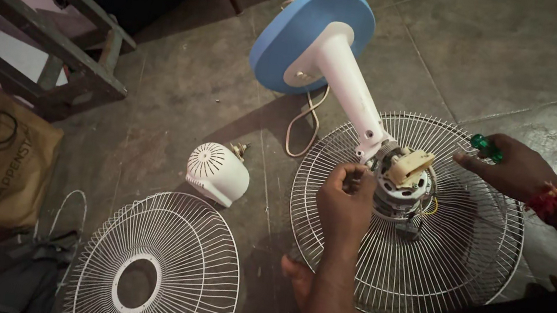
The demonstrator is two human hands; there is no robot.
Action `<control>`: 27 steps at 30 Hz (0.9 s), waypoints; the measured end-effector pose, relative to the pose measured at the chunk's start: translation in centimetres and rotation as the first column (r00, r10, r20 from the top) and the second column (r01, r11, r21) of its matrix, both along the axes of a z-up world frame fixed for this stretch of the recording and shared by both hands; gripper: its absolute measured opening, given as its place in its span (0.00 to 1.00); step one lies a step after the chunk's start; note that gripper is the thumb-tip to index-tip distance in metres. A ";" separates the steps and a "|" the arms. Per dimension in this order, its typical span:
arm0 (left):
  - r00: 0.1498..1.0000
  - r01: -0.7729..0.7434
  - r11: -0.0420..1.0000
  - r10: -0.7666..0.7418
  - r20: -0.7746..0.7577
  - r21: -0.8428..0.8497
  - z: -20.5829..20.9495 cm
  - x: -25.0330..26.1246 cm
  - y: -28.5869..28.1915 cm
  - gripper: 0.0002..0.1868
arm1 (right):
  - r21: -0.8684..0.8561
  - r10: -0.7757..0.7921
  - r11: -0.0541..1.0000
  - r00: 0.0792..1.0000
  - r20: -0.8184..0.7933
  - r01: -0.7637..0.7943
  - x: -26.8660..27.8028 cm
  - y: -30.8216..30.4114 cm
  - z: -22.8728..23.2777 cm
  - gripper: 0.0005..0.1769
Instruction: The person uses a screwdriver to work on the motor housing of a disassembled electric fan. They repeatedly tighten and loosen screws on the central motor assembly while the fan blades and grilles lie nearby.
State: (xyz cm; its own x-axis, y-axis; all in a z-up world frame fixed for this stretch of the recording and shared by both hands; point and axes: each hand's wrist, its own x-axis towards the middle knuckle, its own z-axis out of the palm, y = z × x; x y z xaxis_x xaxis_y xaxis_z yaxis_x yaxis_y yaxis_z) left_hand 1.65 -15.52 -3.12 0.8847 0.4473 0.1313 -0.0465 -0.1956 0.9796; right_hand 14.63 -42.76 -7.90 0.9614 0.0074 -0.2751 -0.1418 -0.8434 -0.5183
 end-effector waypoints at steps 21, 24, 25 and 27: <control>0.999 0.036 0.999 -0.036 0.004 0.026 -0.3 -1.0 0.0 0.09 | 0.077 0.071 0.993 0.979 0.189 -0.087 0.7 -1.5 -3.3 0.46; 0.999 0.035 0.999 -0.035 -0.004 -0.028 0.1 -0.4 -0.2 0.10 | 0.068 0.083 0.993 0.973 0.215 -0.099 1.4 -1.9 -3.1 0.46; 0.999 0.036 0.998 -0.037 -0.026 -0.044 0.4 -0.1 0.2 0.11 | 0.079 0.077 0.992 0.974 0.212 -0.095 1.4 -1.4 -3.1 0.46; 1.000 0.014 1.000 -0.014 0.017 -0.013 0.4 -0.2 0.2 0.11 | 0.160 0.055 0.984 0.984 0.172 -0.083 1.2 -1.2 -2.9 0.47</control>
